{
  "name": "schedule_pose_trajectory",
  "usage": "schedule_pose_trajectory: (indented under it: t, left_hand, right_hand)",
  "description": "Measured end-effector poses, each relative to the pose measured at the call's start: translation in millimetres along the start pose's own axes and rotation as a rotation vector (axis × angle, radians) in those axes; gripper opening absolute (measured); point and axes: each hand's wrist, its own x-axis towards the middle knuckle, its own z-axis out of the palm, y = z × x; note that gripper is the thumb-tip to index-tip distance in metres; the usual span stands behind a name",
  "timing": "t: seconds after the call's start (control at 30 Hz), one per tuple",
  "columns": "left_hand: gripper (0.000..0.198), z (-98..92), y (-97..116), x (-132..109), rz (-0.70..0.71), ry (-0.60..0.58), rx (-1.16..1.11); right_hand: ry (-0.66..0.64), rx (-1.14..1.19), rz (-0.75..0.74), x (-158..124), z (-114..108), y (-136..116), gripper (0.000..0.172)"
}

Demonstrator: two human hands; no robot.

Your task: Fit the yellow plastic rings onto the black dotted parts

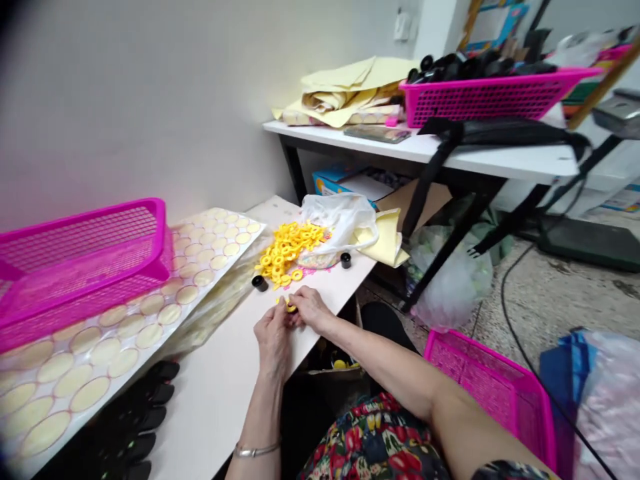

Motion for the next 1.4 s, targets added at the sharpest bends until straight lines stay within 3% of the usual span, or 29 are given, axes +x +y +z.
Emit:
schedule_pose_trajectory:
  t: [0.17,0.4,0.6,0.7,0.83,1.1,1.27,1.4]
  left_hand:
    - [0.051,-3.0,-1,-15,0.056,-0.213,0.129]
    - [0.035,-2.0,-13,-30,0.374,-0.178,0.438]
    - [0.040,-3.1,-11,-47,0.438,-0.532,0.472]
    - [0.039,-4.1,-13,-52,0.433,-0.633,0.521]
    - [0.032,0.8,-14,-59,0.466,-0.721,0.637]
    - [0.019,15.0,-20,-63,0.538,-0.754,0.745]
    - [0.021,18.4,-26,-61,0.581,-0.731,0.827]
    - [0.020,20.4,-29,-59,0.667,-0.716,0.855]
  right_hand:
    - [0.008,0.239,-0.004,-23,-13,-6,0.009]
    - [-0.329,0.343,0.130,-51,-52,-3,0.028]
    - [-0.560,0.283,0.266,-44,-74,10,0.048]
    - [-0.711,0.312,0.301,-45,-88,13,0.047]
    - [-0.810,0.276,0.263,-48,-107,16,0.047]
    - [-0.800,0.094,0.192,-53,-120,12,0.047]
    - [-0.788,0.111,0.132,-55,-120,10,0.045]
    - [-0.698,0.161,0.062,-55,-116,19,0.043]
